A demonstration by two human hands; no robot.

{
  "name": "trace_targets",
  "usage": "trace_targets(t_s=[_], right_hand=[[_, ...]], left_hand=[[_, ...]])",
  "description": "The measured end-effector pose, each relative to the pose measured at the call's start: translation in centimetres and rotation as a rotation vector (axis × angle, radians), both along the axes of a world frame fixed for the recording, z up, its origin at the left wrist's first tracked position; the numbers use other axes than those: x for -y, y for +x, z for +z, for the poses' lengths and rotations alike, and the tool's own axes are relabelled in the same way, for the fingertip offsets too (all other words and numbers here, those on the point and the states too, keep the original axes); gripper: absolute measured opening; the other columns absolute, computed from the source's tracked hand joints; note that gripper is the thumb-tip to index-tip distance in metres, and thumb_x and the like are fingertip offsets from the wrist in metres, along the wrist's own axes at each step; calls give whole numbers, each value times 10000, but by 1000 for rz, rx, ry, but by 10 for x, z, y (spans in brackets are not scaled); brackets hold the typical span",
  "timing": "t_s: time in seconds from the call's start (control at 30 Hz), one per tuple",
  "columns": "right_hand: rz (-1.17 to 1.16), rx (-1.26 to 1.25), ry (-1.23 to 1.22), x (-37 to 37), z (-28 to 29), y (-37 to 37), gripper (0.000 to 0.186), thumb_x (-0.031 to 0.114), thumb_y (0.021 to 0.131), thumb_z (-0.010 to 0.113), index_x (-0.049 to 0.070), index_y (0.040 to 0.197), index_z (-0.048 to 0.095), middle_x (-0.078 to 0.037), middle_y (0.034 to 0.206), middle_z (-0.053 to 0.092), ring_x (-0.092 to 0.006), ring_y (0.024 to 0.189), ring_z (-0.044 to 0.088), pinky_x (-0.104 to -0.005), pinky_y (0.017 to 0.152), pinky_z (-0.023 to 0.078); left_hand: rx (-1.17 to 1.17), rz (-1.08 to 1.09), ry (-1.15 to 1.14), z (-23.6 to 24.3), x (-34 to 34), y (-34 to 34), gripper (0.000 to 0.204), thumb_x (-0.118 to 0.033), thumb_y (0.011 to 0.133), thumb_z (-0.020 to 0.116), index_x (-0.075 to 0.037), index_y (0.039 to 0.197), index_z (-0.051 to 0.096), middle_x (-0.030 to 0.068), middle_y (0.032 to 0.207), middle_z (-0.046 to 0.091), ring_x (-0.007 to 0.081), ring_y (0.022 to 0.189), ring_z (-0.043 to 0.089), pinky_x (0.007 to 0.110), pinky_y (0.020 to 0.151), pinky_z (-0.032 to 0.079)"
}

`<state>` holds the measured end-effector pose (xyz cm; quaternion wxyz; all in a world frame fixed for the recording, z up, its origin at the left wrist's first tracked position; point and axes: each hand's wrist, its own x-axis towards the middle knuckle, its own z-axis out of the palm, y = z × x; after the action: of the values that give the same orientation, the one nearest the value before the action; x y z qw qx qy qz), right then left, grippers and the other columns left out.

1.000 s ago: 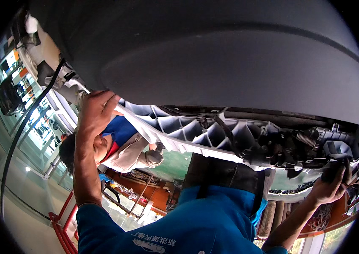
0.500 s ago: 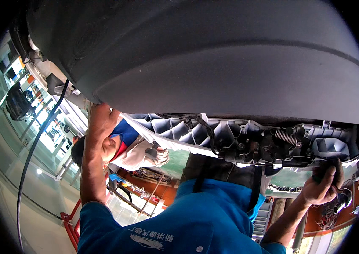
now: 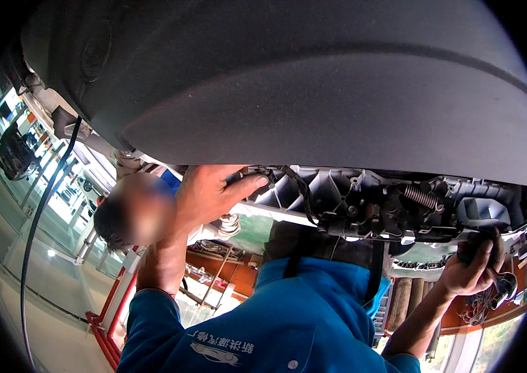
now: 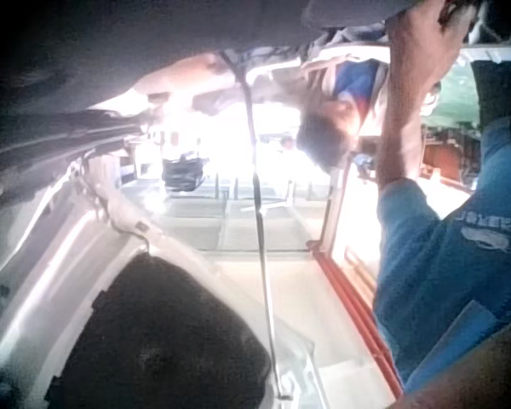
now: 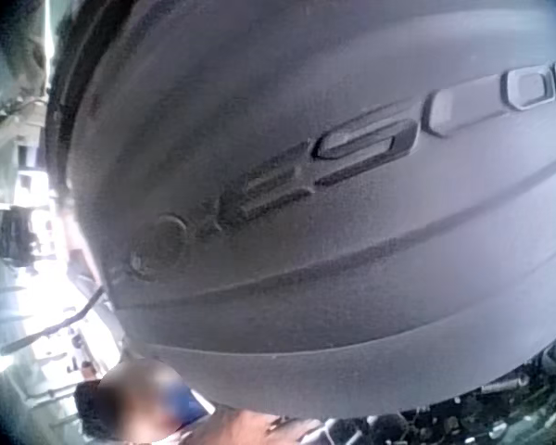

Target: The person works under the hood of a white car, using a ratchet to loosen and remove bolts from a white plastic engine cover. They detach the cover and set it aside, then continue to manipulate hoses and components within the engine bay.

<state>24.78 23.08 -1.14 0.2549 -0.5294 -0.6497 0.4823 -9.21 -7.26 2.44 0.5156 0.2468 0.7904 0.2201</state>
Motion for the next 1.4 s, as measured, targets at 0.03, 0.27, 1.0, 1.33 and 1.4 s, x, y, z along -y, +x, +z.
trace_targets(t_s=[0.03, 0.27, 1.0, 1.33, 1.4], right_hand=[[-11, 0, -10, 0, 1, 0, 241, 109, 977, 562, -33, 1144, 663, -71, 792, 694, -64, 521, 505, -181, 479, 367], [-11, -50, -5, -1, -2, 1, 242, 118, 976, 573, -37, 1139, 661, -94, 791, 705, -61, 502, 536, -162, 453, 384], [641, 332, 792, -33, -9, 21, 253, 14, 954, 601, -4, 1201, 651, -144, 1087, 669, -141, 704, 641, -223, 555, 510], [694, 543, 936, -40, -2, 26, 312, -11, 906, 656, 21, 1217, 653, -160, 1176, 661, -261, 930, 689, -304, 741, 586], [652, 558, 894, -40, -2, 28, 332, -34, 893, 656, 22, 1220, 653, -155, 1197, 656, -263, 963, 684, -305, 768, 587]], left_hand=[[33, 9, -44, 0, -2, -1, 257, -187, 876, 716, 8, 1043, 706, 172, 955, 697, 325, 865, 671, 418, 777, 515], [106, 20, -58, -6, 0, 0, 246, -179, 895, 698, -14, 1077, 714, 169, 980, 710, 311, 885, 684, 400, 779, 524], [-105, 34, 85, -21, 24, -11, 251, -164, 865, 715, -1, 1053, 682, 184, 915, 694, 331, 800, 677, 416, 722, 532], [-44, 212, 41, -8, 34, -31, 143, -68, 839, 670, 16, 942, 619, 176, 829, 643, 365, 760, 650, 446, 689, 514], [-82, 167, 73, -12, 40, -29, 171, -82, 836, 684, 8, 970, 628, 187, 853, 654, 373, 782, 657, 455, 709, 517]])
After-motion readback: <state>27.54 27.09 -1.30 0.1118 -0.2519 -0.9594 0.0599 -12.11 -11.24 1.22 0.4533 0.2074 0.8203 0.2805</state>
